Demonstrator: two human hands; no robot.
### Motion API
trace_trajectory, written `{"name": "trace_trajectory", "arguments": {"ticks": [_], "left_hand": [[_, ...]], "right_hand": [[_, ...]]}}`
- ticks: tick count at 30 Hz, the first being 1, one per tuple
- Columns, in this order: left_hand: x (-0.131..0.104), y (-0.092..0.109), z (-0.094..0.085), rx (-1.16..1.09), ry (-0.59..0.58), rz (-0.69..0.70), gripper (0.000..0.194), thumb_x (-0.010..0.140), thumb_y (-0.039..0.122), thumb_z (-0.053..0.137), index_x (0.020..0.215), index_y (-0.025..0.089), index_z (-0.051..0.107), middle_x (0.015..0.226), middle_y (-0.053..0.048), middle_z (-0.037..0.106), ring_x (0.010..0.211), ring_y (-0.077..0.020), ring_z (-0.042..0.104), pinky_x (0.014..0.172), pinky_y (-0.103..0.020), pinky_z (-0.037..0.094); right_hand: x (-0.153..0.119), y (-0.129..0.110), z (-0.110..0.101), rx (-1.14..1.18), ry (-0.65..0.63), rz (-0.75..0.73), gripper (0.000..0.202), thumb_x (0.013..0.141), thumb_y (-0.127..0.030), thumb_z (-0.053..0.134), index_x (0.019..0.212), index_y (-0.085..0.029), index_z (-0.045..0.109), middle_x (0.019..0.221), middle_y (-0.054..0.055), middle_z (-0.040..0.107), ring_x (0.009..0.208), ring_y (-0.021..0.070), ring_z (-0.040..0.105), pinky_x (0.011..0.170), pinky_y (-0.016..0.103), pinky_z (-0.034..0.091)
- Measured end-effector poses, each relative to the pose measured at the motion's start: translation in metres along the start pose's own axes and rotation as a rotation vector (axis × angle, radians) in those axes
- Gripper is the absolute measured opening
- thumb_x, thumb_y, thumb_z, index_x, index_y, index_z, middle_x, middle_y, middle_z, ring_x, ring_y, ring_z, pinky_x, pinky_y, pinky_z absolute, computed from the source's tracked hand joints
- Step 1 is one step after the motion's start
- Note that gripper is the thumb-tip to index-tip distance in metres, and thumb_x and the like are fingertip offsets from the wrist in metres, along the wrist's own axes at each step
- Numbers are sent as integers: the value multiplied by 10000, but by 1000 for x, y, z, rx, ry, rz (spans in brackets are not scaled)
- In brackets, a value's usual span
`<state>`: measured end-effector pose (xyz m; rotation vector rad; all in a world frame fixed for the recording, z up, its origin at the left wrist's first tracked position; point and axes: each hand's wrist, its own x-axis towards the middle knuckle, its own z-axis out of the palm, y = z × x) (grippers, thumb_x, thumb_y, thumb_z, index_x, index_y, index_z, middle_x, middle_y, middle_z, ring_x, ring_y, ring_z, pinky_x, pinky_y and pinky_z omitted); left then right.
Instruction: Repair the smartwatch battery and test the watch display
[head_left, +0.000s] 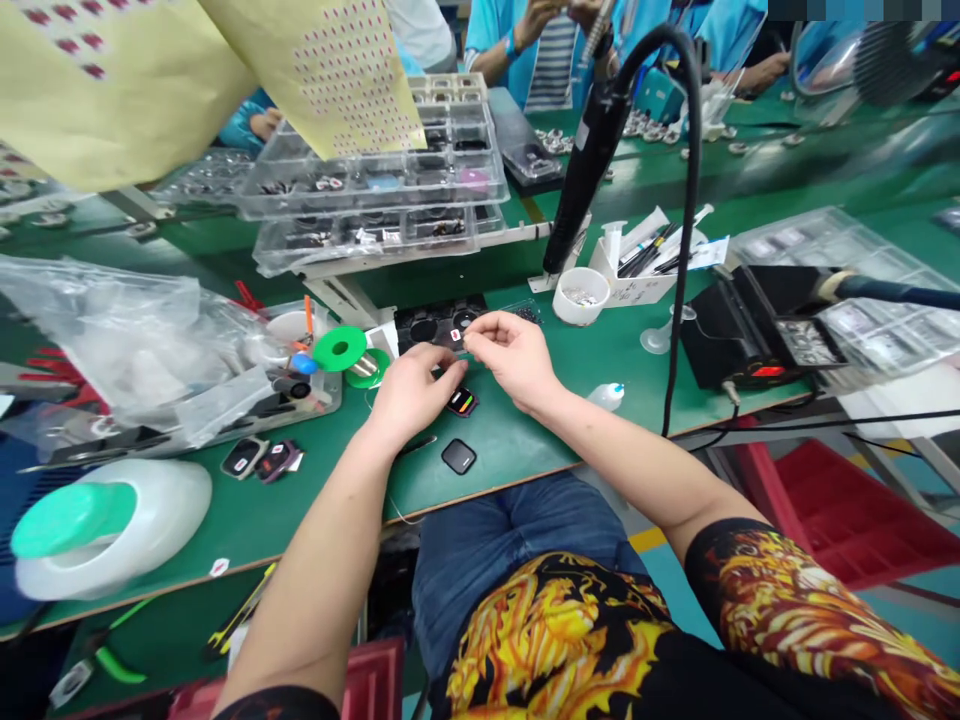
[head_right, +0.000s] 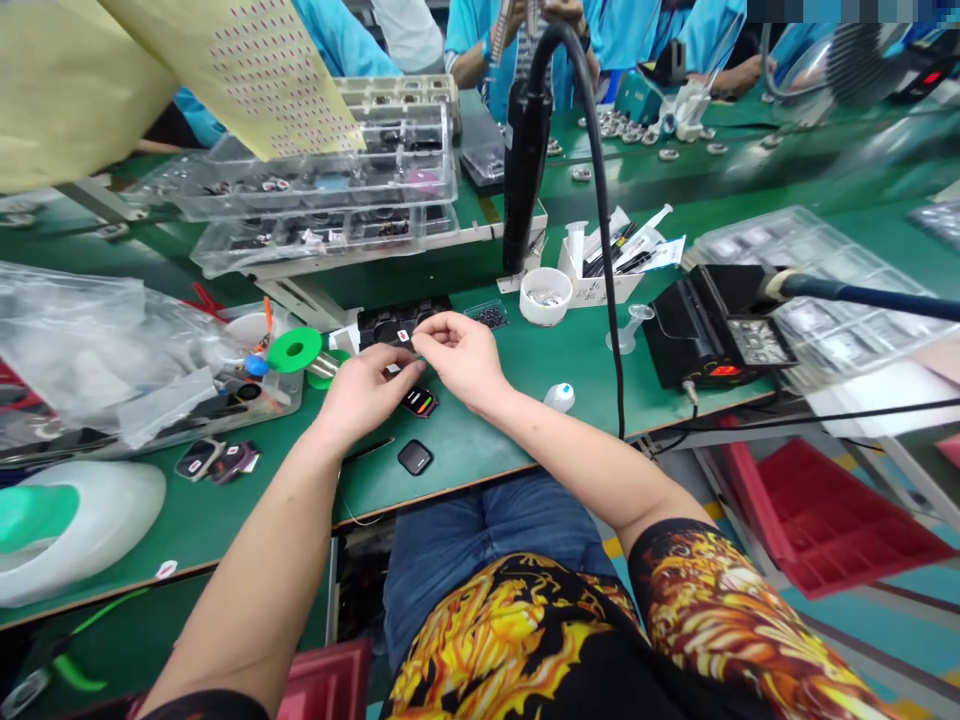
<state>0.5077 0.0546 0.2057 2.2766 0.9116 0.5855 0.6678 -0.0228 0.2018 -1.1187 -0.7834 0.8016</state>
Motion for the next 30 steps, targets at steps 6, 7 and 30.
{"name": "trace_trajectory", "arguments": {"ticks": [6, 7, 30], "left_hand": [[-3, 10, -6, -770, 70, -184, 340, 823, 300, 849, 1145, 199, 809, 976, -47, 772, 514, -90, 546, 423, -235, 366], [-3, 12, -5, -829, 106, -185, 310, 818, 307, 870, 1099, 187, 815, 872, -32, 749, 498, -89, 534, 411, -226, 353], [-5, 7, 10, -135, 500, 284, 86, 959, 222, 785, 1035, 211, 822, 956, -20, 719, 666, -86, 570, 617, -237, 485]], "right_hand": [[-1, 7, 3, -33, -4, -14, 189, 785, -337, 794, 867, -177, 736, 828, -4, 730, 746, 125, 653, 705, 248, 524], [-2, 8, 4, -35, -1, -21, 183, 787, -337, 792, 854, -178, 732, 823, -5, 728, 751, 126, 655, 709, 248, 523], [4, 16, 2, 5, -116, -42, 213, 870, -389, 767, 880, -177, 785, 867, 10, 751, 776, 141, 647, 748, 265, 518]]}}
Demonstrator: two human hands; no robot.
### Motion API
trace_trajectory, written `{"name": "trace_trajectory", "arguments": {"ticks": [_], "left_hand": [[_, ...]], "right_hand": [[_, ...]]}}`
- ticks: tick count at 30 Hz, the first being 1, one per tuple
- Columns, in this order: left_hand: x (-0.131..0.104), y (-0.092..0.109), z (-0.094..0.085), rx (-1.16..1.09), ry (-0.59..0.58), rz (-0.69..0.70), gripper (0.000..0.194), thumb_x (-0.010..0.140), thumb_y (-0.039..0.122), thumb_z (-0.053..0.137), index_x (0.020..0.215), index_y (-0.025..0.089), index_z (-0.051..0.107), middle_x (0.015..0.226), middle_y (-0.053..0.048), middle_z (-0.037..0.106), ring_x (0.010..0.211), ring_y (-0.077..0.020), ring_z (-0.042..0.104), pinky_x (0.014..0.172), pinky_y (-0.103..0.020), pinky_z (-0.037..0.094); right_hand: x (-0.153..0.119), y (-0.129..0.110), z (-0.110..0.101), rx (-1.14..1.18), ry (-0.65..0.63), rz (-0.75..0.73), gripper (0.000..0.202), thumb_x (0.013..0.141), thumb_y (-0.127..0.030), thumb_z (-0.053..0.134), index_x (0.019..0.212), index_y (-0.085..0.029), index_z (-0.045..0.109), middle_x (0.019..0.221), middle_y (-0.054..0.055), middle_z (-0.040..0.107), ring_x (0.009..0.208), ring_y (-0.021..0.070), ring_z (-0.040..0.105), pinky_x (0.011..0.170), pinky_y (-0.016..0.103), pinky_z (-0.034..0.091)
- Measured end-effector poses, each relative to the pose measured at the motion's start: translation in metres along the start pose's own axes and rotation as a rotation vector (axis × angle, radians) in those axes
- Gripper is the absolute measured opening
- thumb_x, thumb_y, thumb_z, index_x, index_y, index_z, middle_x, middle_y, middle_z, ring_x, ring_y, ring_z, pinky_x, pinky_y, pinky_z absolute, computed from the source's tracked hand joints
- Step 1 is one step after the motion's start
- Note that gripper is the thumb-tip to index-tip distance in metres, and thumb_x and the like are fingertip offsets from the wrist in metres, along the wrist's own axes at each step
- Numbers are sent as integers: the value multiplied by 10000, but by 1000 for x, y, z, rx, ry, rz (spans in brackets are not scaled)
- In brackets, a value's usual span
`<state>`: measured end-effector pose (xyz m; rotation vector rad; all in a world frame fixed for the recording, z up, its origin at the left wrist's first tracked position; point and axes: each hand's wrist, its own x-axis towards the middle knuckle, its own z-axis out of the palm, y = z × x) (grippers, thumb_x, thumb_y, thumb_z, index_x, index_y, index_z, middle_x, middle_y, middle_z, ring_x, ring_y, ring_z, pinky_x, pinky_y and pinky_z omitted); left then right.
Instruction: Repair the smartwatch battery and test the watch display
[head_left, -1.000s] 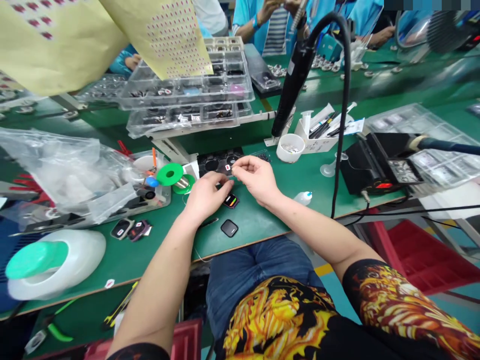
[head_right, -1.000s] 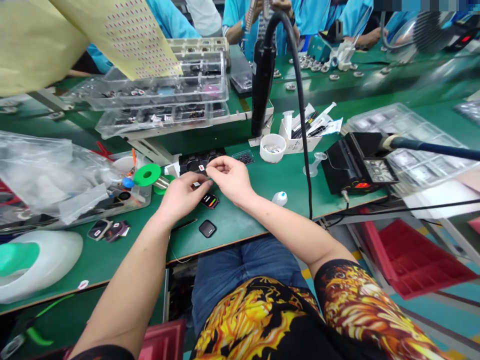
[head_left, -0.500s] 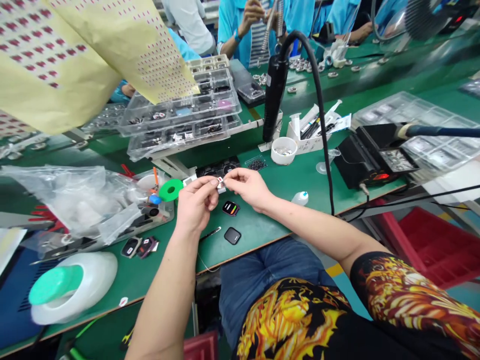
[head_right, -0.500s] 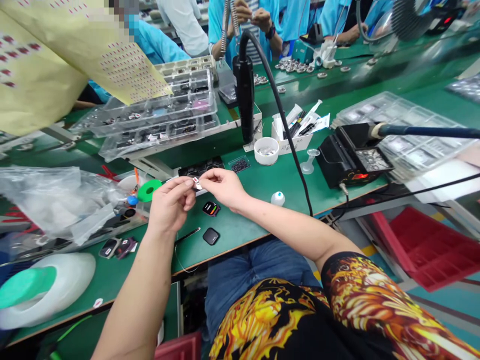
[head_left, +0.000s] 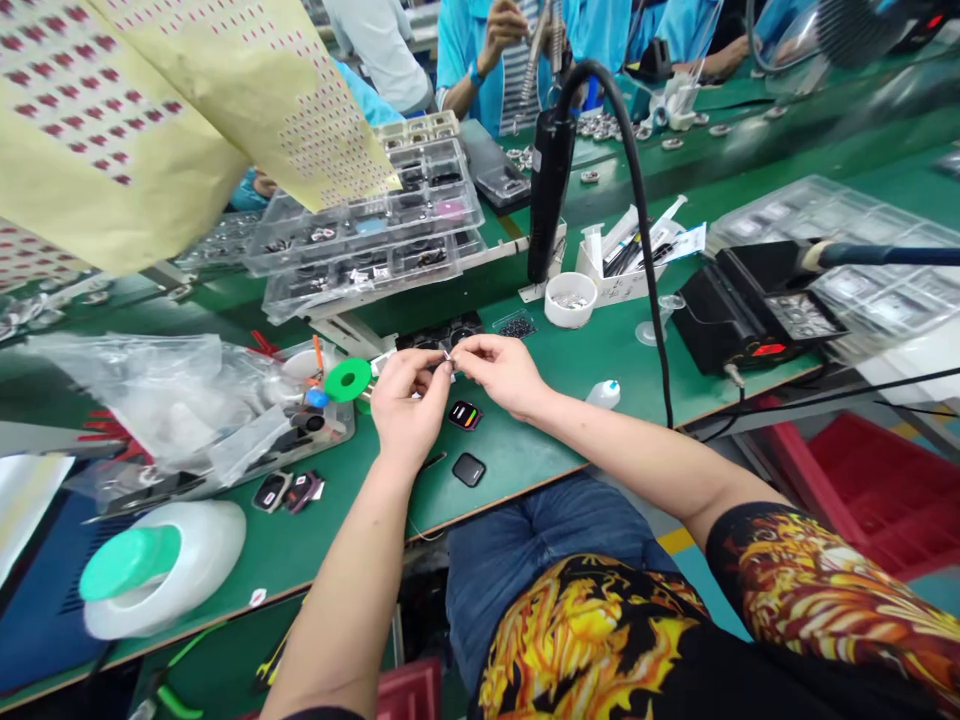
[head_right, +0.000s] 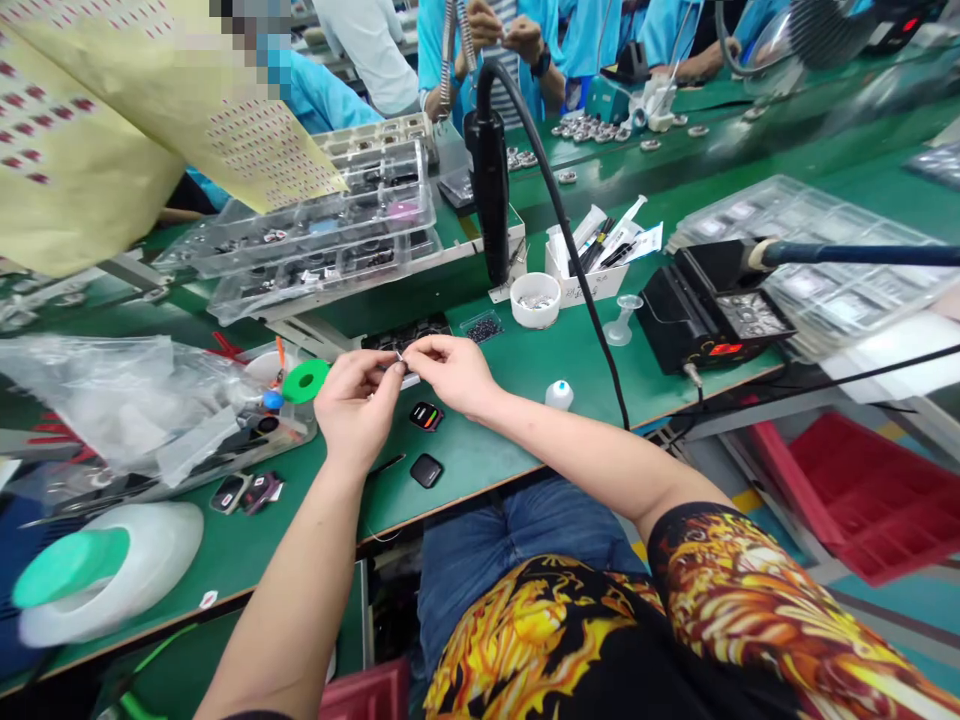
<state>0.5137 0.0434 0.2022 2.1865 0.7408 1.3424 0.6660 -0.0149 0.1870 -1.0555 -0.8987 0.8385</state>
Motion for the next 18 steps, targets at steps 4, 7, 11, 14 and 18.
{"name": "trace_trajectory", "arguments": {"ticks": [4, 7, 11, 14, 18], "left_hand": [[1, 2, -1, -13, -20, 7, 85, 975, 224, 768, 1035, 206, 826, 960, -28, 763, 686, -105, 606, 618, -248, 502], [1, 2, -1, 0, -48, 22, 88, 982, 216, 745, 1020, 204, 824, 952, -29, 776, 684, -108, 626, 615, -248, 511], [0, 0, 1, -27, -61, 38, 99, 981, 193, 719, 981, 198, 818, 966, -36, 780, 678, -106, 645, 597, -246, 509], [-1, -2, 3, -32, -63, 32, 96, 975, 192, 720, 967, 202, 815, 946, -33, 769, 676, -110, 634, 595, -253, 504], [-2, -4, 4, -15, -52, 25, 103, 972, 198, 711, 960, 208, 813, 945, -37, 766, 682, -119, 633, 618, -266, 518]], "right_hand": [[-2, 1, -3, -129, -17, -67, 183, 915, -349, 727, 907, -187, 811, 940, 25, 794, 872, 176, 717, 829, 292, 547], [-5, -2, -4, -267, 2, -128, 171, 941, -316, 699, 910, -201, 822, 923, 21, 788, 860, 175, 709, 802, 291, 531], [-9, -7, -5, -449, 41, -221, 170, 960, -282, 686, 922, -212, 836, 914, 33, 765, 863, 182, 684, 761, 292, 509], [-10, -10, -4, -504, 35, -248, 181, 976, -270, 669, 923, -214, 833, 940, 49, 768, 888, 198, 692, 773, 306, 523], [-12, -11, -3, -536, 21, -278, 188, 993, -261, 654, 927, -218, 825, 967, 58, 774, 905, 213, 703, 808, 331, 537]]}}
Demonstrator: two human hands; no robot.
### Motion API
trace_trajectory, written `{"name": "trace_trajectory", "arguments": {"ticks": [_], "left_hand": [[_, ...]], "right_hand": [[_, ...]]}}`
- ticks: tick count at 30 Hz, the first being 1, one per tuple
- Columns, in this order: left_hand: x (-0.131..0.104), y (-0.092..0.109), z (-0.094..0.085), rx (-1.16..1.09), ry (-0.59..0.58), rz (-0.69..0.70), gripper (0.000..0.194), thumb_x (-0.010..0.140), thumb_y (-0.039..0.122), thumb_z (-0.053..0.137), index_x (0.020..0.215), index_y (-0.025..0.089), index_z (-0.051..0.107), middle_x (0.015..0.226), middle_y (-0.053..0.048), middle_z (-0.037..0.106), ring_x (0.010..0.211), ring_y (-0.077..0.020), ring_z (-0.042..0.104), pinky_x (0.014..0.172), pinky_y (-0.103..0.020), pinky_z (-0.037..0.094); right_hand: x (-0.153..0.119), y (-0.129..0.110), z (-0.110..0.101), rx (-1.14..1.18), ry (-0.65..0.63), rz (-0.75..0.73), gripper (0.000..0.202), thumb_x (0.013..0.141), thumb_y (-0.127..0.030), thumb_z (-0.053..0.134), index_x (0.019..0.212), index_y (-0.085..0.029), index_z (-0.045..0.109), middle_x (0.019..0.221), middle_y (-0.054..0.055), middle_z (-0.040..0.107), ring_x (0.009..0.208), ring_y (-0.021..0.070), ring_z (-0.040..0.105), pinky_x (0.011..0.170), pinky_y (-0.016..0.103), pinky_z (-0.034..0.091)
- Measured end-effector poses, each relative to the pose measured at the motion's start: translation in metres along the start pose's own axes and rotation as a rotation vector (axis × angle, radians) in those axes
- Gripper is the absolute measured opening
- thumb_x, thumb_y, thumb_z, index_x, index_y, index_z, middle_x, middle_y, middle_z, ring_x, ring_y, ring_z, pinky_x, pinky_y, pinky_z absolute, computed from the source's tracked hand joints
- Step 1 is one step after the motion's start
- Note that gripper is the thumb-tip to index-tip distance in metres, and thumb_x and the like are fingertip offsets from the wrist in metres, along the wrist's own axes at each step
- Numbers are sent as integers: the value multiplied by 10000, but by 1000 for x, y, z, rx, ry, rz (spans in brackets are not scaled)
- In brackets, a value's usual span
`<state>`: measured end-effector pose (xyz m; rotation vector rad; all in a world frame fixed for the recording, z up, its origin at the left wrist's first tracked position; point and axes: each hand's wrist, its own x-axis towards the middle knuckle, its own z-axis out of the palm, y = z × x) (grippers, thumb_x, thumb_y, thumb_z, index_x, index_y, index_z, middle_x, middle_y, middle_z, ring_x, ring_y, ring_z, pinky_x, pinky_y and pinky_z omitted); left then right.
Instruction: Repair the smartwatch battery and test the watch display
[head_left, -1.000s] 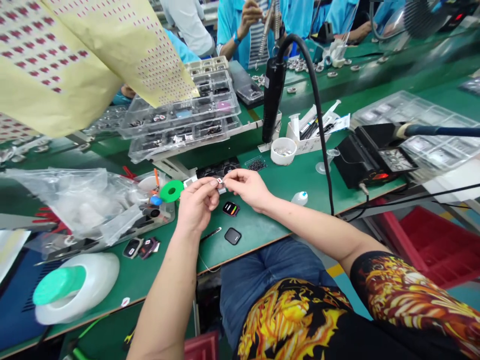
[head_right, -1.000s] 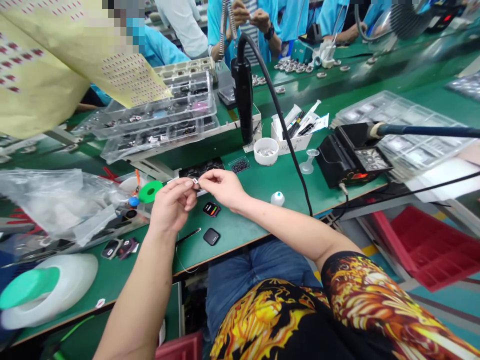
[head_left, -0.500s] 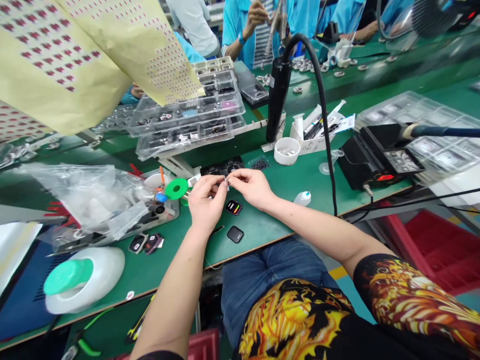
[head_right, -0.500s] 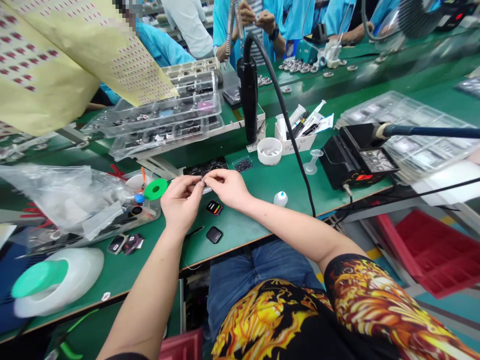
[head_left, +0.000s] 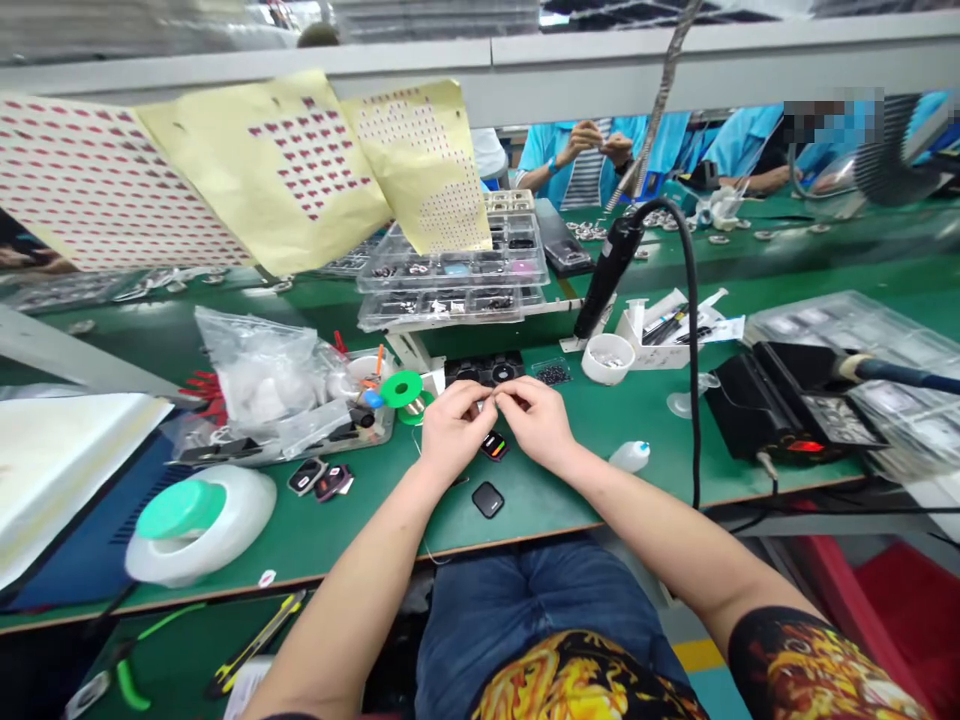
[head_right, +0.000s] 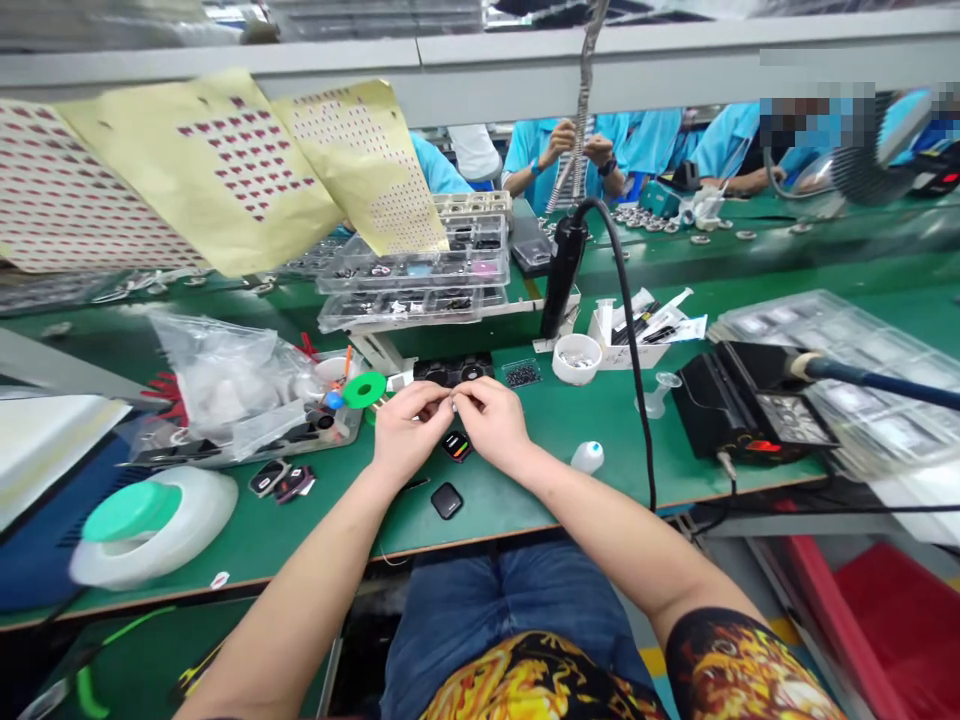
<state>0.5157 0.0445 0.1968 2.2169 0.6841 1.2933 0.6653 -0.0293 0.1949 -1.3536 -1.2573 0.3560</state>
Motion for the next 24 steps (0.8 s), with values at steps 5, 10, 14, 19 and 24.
{"name": "trace_trajectory", "arguments": {"ticks": [5, 10, 14, 19, 24], "left_hand": [[-1, 0, 2, 31, -2, 6, 120, 966, 201, 689, 955, 212, 808, 951, -43, 771, 694, -132, 655, 624, -274, 528], [-1, -1, 3, 35, 31, 42, 140, 972, 164, 681, 961, 197, 817, 969, -55, 782, 753, -141, 696, 655, -269, 557], [-2, -1, 4, 60, 53, 37, 142, 979, 182, 689, 969, 198, 830, 980, -63, 805, 770, -152, 729, 662, -276, 580], [-1, 0, 5, 44, 43, -10, 148, 983, 207, 682, 917, 216, 814, 947, -51, 815, 777, -166, 747, 690, -293, 599], [-1, 1, 4, 53, 42, -9, 150, 983, 192, 668, 900, 215, 791, 924, -41, 792, 752, -155, 713, 680, -283, 566]], "right_hand": [[0, 0, 0, -4, -5, -20, 188, 994, -236, 641, 916, -219, 812, 959, 55, 770, 898, 214, 705, 826, 339, 537], [-1, 1, 1, -3, 10, -54, 181, 1003, -235, 644, 928, -218, 808, 953, 49, 762, 885, 207, 694, 811, 337, 523], [-2, 4, 3, -20, 14, -19, 177, 1003, -248, 648, 928, -216, 805, 950, 50, 759, 862, 203, 685, 796, 335, 524], [-2, 6, 4, -9, 22, 1, 169, 996, -255, 654, 917, -218, 798, 950, 49, 760, 840, 199, 685, 774, 331, 527], [-2, 7, 5, 7, 33, 0, 159, 986, -240, 656, 924, -222, 801, 951, 42, 760, 856, 197, 687, 779, 326, 517]]}}
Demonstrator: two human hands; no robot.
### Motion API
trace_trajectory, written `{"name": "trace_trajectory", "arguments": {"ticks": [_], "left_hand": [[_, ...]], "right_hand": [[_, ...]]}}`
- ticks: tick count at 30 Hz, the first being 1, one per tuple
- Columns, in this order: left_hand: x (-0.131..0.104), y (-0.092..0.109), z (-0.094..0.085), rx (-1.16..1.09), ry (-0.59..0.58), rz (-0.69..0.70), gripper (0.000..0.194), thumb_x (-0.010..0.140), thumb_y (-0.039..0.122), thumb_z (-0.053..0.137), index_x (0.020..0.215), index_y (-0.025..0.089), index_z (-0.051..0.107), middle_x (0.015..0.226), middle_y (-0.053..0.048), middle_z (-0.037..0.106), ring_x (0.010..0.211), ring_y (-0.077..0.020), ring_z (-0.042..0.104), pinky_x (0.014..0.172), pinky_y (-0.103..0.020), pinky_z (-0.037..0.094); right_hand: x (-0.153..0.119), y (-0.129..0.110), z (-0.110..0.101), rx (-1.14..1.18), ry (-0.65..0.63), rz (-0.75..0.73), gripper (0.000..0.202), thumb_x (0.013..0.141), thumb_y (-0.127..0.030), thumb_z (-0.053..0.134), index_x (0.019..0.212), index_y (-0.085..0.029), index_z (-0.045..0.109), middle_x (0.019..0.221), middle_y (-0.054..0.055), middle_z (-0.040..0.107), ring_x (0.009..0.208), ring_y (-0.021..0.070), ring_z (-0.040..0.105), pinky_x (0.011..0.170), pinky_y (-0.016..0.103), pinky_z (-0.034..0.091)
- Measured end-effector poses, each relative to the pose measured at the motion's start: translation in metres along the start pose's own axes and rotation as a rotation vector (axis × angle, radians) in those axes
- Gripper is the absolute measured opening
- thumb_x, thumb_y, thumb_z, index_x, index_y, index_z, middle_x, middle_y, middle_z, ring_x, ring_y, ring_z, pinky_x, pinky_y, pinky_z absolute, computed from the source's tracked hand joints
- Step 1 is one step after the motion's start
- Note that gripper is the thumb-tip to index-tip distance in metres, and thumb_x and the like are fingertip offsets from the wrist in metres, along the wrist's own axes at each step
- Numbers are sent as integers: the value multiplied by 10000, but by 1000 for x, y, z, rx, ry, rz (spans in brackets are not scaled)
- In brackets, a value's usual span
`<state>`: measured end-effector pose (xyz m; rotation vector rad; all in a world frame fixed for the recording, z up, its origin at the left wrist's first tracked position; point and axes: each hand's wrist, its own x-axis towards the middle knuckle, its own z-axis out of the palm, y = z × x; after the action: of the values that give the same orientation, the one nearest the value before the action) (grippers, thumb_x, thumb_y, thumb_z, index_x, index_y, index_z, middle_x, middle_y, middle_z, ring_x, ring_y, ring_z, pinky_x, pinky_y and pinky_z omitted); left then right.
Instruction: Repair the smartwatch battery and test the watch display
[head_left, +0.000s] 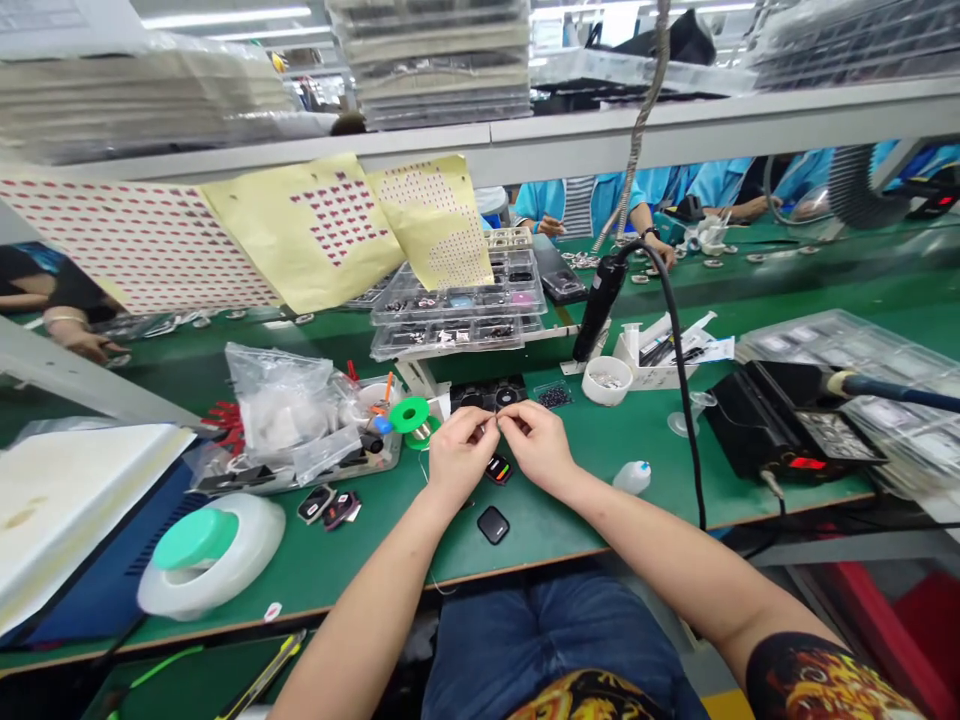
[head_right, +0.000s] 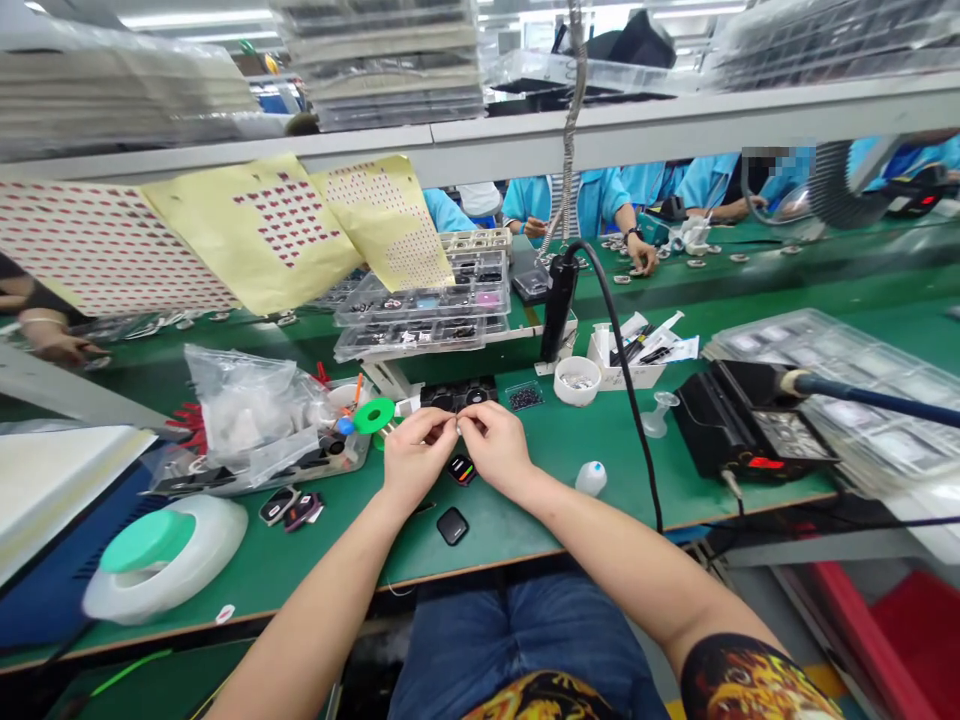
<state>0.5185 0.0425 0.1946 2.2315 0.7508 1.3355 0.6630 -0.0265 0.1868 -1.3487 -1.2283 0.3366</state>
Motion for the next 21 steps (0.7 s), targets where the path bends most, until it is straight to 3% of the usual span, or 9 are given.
{"name": "trace_trajectory", "arguments": {"ticks": [21], "left_hand": [[-2, -3, 1, 79, 2, -11, 131, 938, 182, 648, 843, 216, 731, 819, -15, 728, 651, -139, 634, 650, -269, 517]], "right_hand": [[0, 1, 3, -22, 7, 71, 132, 958, -211, 690, 908, -225, 810, 874, 25, 735, 789, 180, 649, 728, 304, 497]]}}
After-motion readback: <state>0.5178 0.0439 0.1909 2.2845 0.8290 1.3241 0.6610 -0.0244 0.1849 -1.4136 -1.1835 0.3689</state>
